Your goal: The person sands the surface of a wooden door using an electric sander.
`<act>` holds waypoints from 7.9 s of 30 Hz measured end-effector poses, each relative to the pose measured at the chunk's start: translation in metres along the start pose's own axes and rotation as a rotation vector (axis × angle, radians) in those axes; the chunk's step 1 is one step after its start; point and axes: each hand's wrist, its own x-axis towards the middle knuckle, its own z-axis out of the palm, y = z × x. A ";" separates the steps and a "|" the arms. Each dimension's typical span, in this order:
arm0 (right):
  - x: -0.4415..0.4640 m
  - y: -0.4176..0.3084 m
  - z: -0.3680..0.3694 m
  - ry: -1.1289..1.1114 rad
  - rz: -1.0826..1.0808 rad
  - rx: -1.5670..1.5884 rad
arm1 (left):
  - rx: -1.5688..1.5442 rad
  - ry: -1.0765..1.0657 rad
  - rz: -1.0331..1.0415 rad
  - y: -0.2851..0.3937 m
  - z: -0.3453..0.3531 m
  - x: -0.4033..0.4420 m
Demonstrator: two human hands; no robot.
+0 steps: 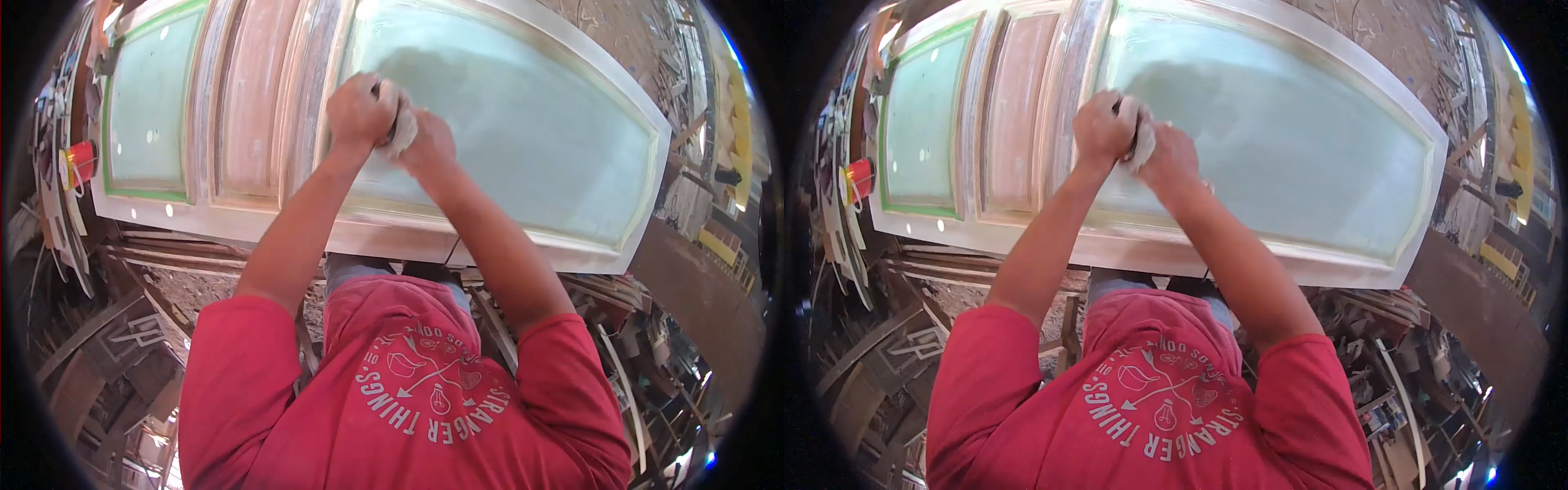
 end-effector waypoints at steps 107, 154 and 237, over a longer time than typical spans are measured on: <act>-0.333 0.664 -0.221 0.828 1.261 0.286 | 0.530 -0.428 0.643 0.240 0.364 -0.132; -0.243 0.717 -0.266 0.765 1.191 0.221 | 0.477 -0.465 0.560 0.248 0.357 -0.126; -0.029 0.381 -0.236 0.086 -0.032 -0.053 | 0.578 -0.807 0.572 0.331 0.258 0.042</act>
